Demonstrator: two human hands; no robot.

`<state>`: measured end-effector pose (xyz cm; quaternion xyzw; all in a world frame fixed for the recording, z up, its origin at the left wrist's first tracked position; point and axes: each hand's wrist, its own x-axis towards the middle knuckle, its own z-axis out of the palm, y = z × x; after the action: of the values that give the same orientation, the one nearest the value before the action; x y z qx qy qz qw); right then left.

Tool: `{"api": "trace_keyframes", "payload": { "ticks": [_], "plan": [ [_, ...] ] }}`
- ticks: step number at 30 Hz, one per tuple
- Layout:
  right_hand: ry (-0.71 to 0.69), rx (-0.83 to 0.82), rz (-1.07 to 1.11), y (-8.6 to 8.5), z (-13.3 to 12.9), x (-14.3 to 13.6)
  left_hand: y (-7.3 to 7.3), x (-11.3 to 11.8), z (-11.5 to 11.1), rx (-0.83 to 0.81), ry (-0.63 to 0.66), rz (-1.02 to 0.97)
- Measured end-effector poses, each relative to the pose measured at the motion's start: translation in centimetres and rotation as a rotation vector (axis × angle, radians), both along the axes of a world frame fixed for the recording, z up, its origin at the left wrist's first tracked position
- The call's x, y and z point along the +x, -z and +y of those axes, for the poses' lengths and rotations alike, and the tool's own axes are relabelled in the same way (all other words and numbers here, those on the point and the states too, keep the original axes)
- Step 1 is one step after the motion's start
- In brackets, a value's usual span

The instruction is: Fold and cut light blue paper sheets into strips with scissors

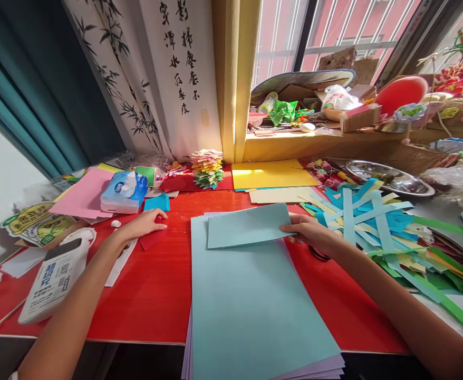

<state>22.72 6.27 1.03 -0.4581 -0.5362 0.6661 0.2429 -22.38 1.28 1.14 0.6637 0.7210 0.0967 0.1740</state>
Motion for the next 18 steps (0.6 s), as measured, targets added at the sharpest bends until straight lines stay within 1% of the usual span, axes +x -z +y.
{"api": "trace_keyframes", "payload": {
  "ticks": [2, 4, 5, 7, 9, 11, 13, 15, 17, 18],
  "plan": [
    [-0.028, 0.002, -0.002, 0.4, 0.2, 0.2, -1.0, 0.7, 0.0, 0.005, 0.029, -0.01],
    [-0.038, 0.005, 0.005, 0.8, 0.4, 0.3, -2.6, 2.5, -0.1, 0.03, 0.069, -0.044],
    [-0.042, 0.002, 0.01, 1.0, 0.4, 0.4, -3.6, 3.8, -0.2, 0.056, 0.103, -0.099],
    [-0.05, -0.003, 0.018, 1.2, 0.4, 0.4, -5.3, 7.3, -0.2, 0.091, 0.216, -0.215],
    [-0.056, 0.005, 0.025, 1.2, 0.3, 0.3, -6.1, 11.1, 0.3, 0.094, 0.358, -0.357],
    [-0.065, 0.008, 0.036, 1.2, 0.2, 0.3, -5.8, 14.4, 1.4, 0.101, 0.452, -0.451],
    [-0.078, 0.004, 0.045, 1.2, 0.1, 0.2, -4.5, 16.7, 2.7, 0.084, 0.524, -0.466],
    [-0.084, 0.003, 0.047, 1.3, 0.1, 0.2, -3.0, 17.9, 3.9, 0.075, 0.563, -0.465],
    [-0.081, 0.004, 0.053, 1.3, 0.1, 0.2, -1.8, 18.3, 4.5, 0.062, 0.58, -0.453],
    [-0.079, 0.001, 0.058, 1.3, 0.1, 0.2, -1.4, 18.2, 4.6, 0.056, 0.579, -0.442]
  ]
}}
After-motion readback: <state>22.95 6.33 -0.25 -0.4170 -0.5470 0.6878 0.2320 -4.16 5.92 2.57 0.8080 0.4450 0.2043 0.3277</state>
